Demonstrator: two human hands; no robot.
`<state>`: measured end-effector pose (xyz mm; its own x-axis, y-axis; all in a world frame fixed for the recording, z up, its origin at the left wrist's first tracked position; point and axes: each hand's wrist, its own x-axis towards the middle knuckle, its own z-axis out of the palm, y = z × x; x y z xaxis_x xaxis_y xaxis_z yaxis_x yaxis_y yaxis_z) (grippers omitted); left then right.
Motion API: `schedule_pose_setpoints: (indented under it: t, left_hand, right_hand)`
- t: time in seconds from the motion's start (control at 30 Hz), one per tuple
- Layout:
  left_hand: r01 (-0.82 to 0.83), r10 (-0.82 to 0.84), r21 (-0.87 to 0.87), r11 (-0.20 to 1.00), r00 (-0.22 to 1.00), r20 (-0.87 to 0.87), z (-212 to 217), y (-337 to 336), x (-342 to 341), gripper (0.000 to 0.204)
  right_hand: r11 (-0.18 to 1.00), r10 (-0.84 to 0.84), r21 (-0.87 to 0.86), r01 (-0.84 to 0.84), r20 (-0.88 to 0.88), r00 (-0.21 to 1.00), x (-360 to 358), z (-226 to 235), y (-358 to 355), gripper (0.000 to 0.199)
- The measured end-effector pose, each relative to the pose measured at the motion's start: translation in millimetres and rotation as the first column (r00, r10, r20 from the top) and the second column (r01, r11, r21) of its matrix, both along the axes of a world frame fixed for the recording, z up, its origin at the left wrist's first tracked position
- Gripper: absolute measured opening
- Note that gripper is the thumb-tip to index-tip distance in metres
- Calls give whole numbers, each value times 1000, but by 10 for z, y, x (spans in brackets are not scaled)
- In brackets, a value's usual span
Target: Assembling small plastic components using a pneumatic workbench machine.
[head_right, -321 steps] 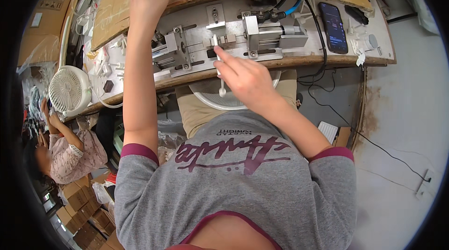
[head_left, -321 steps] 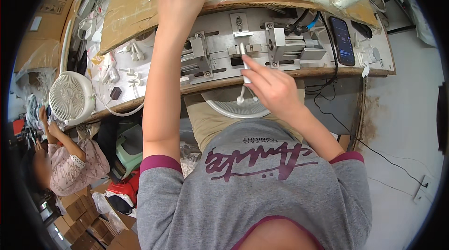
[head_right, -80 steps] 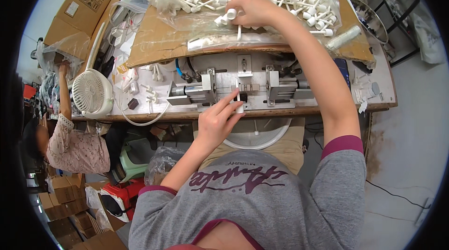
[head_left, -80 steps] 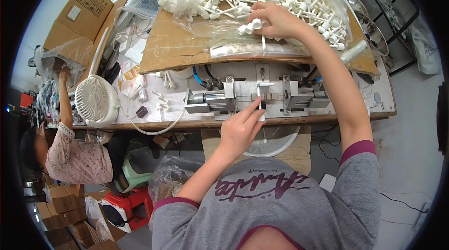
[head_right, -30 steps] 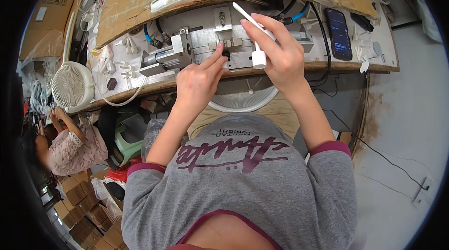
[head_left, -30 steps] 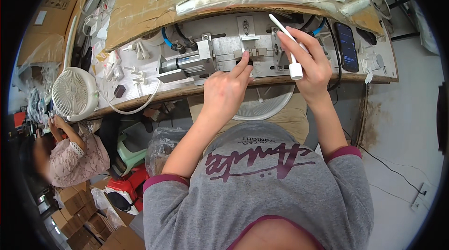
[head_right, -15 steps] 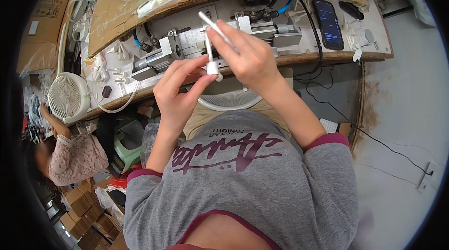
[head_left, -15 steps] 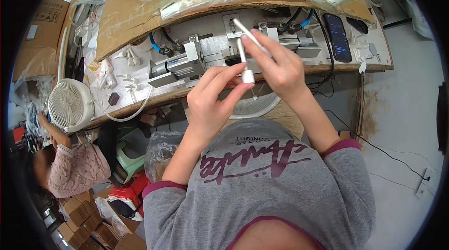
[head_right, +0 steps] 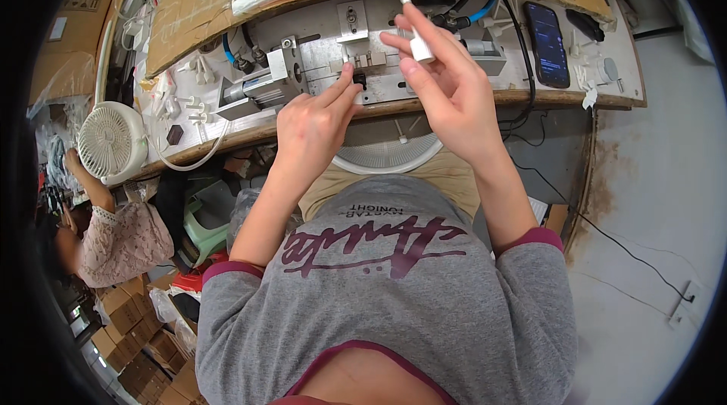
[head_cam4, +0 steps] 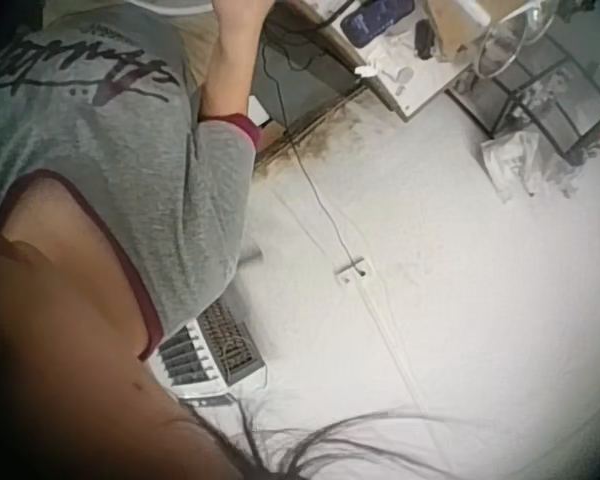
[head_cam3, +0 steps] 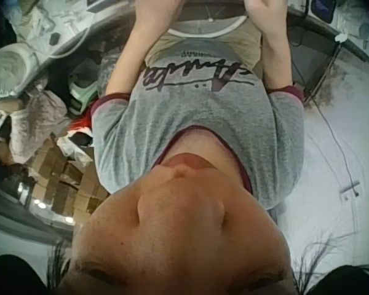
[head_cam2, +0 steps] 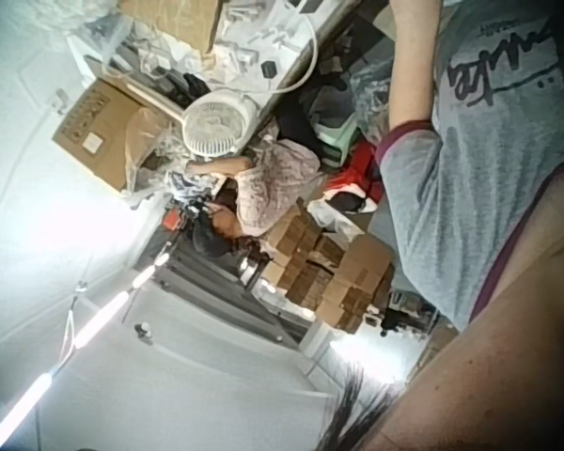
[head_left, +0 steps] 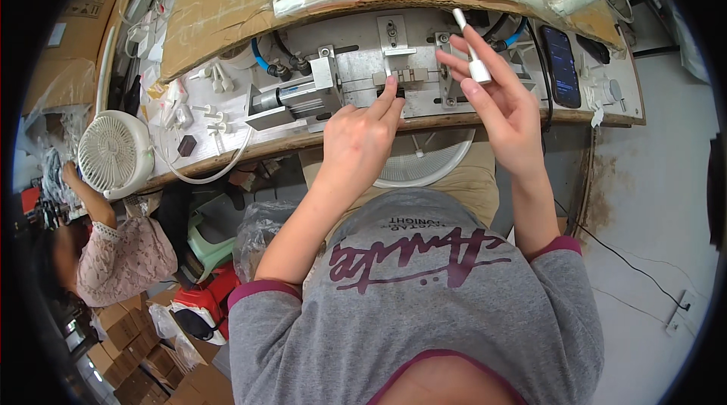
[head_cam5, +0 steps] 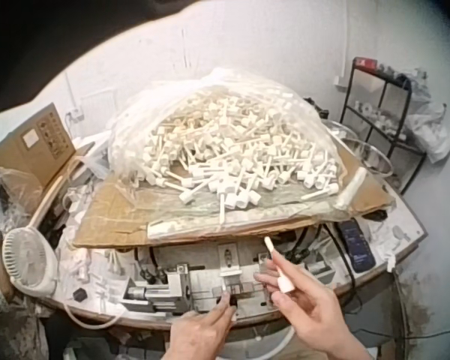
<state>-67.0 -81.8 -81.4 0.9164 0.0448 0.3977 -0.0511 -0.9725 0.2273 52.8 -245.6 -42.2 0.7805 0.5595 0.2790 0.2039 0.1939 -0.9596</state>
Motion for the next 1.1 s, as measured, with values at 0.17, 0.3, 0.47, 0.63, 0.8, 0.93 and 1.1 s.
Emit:
schedule_pose_setpoints:
  t: [0.17, 0.3, 0.47, 0.63, 0.8, 0.93, 1.1]
  left_hand:
    - [19, -20, -55, 998, 999, -25, 56, 55, -19, 27]
    - [5, -28, -456, 890, 999, -44, 369, 171, 37, 34]
    - [-32, 100, -167, 985, 903, 417, 660, 655, 493, 30]
    - [-180, 104, 101, 979, 853, 512, 735, 967, 952, 27]
    - [-181, 219, -197, 964, 956, 195, 701, 1067, 1201, 29]
    - [-195, 242, -218, 956, 946, 215, 714, 1115, 1317, 29]
    - [-176, 294, -425, 888, 928, 228, 829, 987, 1093, 26]
  right_hand:
    - [984, 52, -169, -62, -64, 997, -121, 66, -75, 39]
    - [916, 79, -400, 36, 266, 961, -167, 3, -125, 28]
    - [923, 49, -312, 225, 675, 736, -267, -357, -25, 29]
    - [864, 197, -371, 340, 870, 451, -300, -519, 153, 23]
    - [825, 275, -398, 402, 903, 330, -349, -499, 340, 15]
    - [790, 347, -446, 420, 891, 292, -284, -428, 429, 13]
    - [702, 445, -544, 460, 839, 315, -333, -393, 452, 17]
